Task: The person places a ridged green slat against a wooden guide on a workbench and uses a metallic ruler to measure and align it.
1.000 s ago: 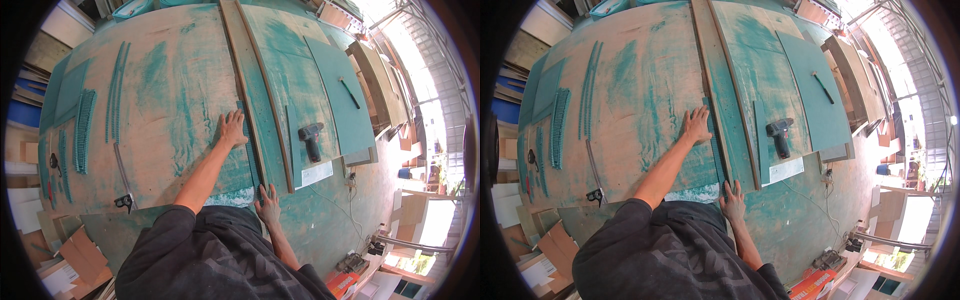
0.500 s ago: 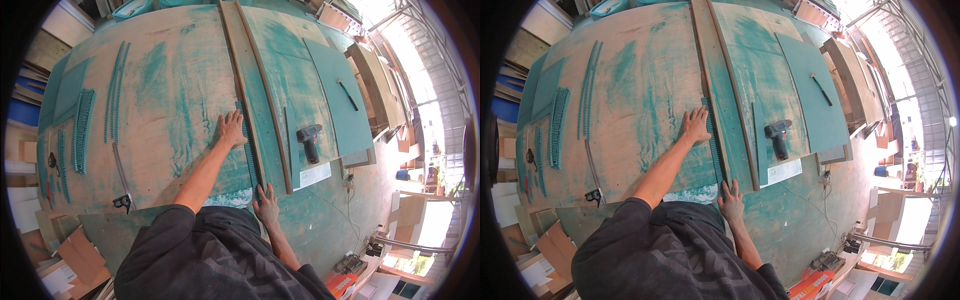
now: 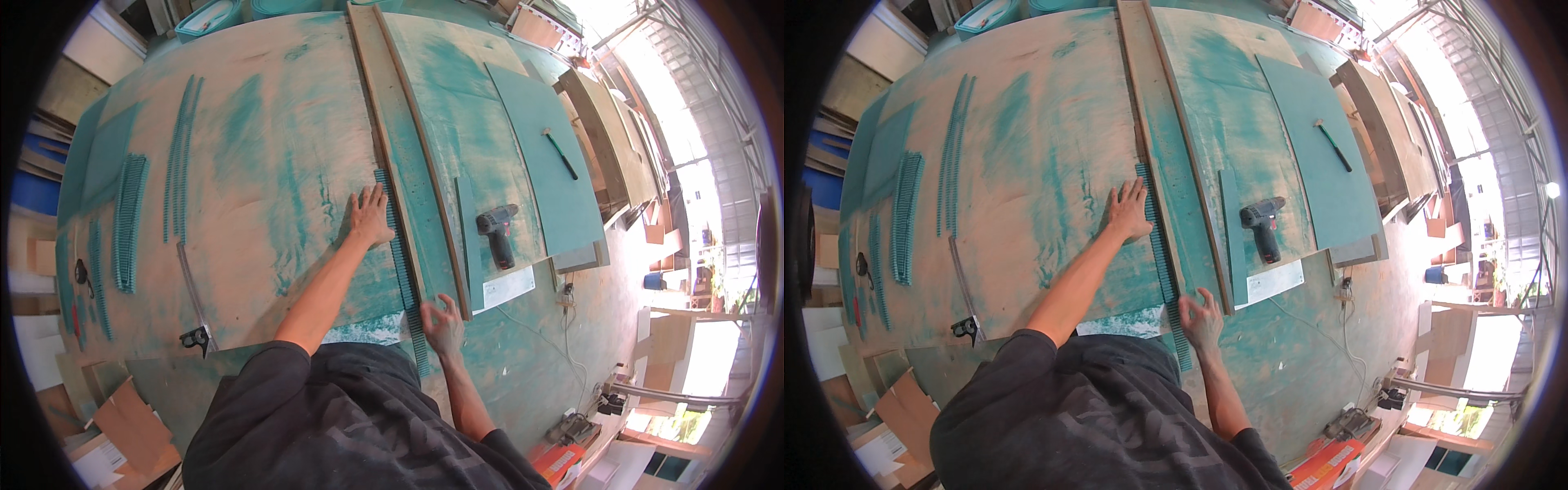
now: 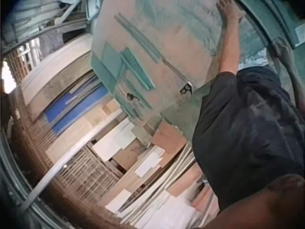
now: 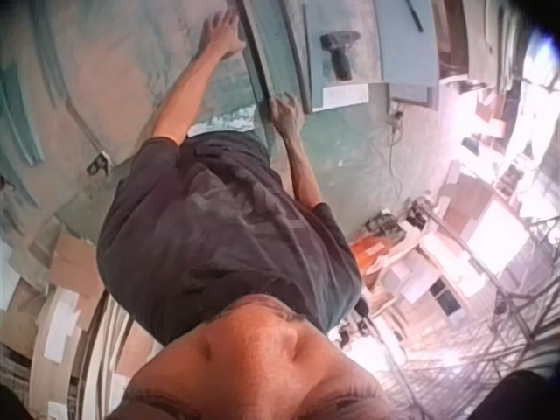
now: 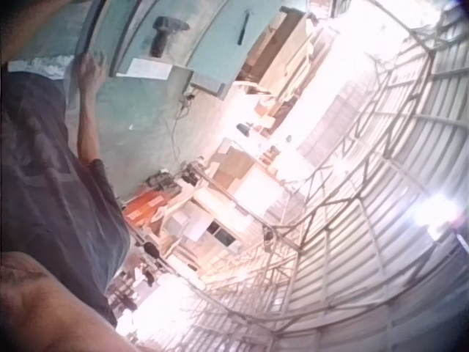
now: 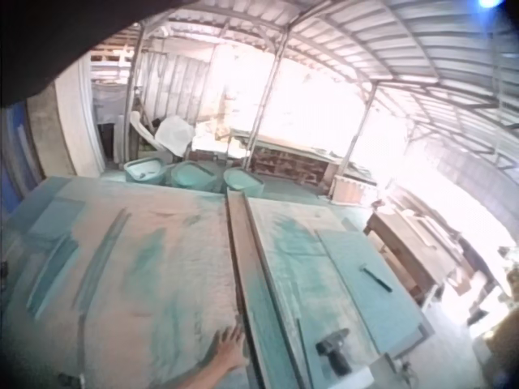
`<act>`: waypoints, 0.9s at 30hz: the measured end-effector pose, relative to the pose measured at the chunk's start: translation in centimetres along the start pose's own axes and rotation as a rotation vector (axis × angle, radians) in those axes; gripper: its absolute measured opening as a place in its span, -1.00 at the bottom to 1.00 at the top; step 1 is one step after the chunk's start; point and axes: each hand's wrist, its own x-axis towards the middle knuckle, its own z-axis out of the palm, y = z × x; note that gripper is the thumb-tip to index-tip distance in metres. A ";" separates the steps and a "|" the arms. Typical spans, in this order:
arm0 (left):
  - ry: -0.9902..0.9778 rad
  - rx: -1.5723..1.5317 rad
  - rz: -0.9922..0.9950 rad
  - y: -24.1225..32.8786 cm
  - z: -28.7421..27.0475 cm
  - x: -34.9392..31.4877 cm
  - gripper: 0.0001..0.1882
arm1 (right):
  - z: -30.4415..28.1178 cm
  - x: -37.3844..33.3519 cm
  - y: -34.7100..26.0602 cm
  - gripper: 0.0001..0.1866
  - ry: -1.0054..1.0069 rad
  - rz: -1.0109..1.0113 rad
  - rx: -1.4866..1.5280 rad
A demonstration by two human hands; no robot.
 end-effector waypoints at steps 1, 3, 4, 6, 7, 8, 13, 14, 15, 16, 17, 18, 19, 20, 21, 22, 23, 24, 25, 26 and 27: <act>0.014 -0.018 0.006 -0.3 0.1 -0.1 0.05 | 0.2 1.5 1.1 -0.79 0.031 0.000 0.062; 0.021 -0.010 0.013 -0.3 0.1 -0.2 0.06 | 0.1 4.8 3.8 -0.80 0.143 0.014 0.131; 0.023 -0.005 0.009 -0.5 0.1 -0.3 0.06 | -0.5 6.5 4.5 -0.79 0.240 0.079 0.068; 0.011 -0.014 0.022 -0.1 0.0 -0.2 0.05 | -1.4 8.5 7.2 -0.67 0.335 0.254 -0.090; 0.005 -0.021 0.033 0.2 0.0 -0.1 0.05 | -1.2 9.0 9.4 -0.55 0.240 0.388 -0.148; 0.010 -0.020 0.031 -0.1 0.2 0.0 0.06 | -1.1 9.6 10.2 -0.41 0.137 0.514 -0.207; 0.008 -0.057 0.050 -0.6 0.4 0.2 0.08 | 0.2 10.8 12.7 -0.19 -0.105 0.593 -0.278; 0.016 -0.065 0.050 -0.6 0.4 0.2 0.08 | 0.3 11.0 13.2 -0.17 -0.104 0.591 -0.266; 0.024 -0.072 0.052 -0.5 0.4 0.2 0.08 | 0.1 11.0 13.9 -0.18 -0.100 0.559 -0.252; 0.033 -0.079 0.048 -0.7 0.4 0.2 0.08 | -0.1 11.4 13.7 -0.19 -0.098 0.522 -0.235; 0.033 -0.074 0.045 -0.6 0.4 0.1 0.06 | -0.3 11.7 13.5 -0.20 -0.096 0.487 -0.219; 0.032 -0.068 0.043 -0.4 0.4 0.1 0.05 | -0.7 11.6 13.3 -0.24 -0.069 0.477 -0.223; 0.032 -0.062 0.038 -0.4 0.5 0.1 0.04 | -1.9 11.5 11.3 -0.28 -0.045 0.464 -0.225; 0.044 -0.068 0.032 -0.7 0.6 0.0 0.03 | -3.0 11.6 9.3 -0.33 -0.027 0.447 -0.227; 0.055 -0.074 0.034 -0.7 0.7 -0.2 0.03 | -3.9 11.5 8.2 -0.37 -0.018 0.427 -0.211; 0.065 -0.079 0.037 -0.7 0.7 -0.3 0.03 | -4.6 11.4 7.3 -0.42 -0.009 0.409 -0.195; 0.078 -0.089 0.035 -0.7 0.6 -0.5 0.03 | -5.3 11.1 6.5 -0.47 0.001 0.393 -0.179; 0.090 -0.100 0.033 -0.6 0.6 -0.8 0.03 | -5.6 10.8 5.5 -0.49 0.026 0.368 -0.080; 0.102 -0.111 0.033 -0.5 0.6 -1.0 0.03 | -5.9 10.3 4.2 -0.52 0.053 0.344 0.018; 0.106 -0.110 0.022 -0.7 0.7 -1.0 0.03 | -6.0 9.9 2.6 -0.54 0.076 0.316 0.119; 0.109 -0.110 0.011 -1.0 0.7 -0.9 0.03 | -5.9 9.6 0.8 -0.54 0.004 0.355 0.265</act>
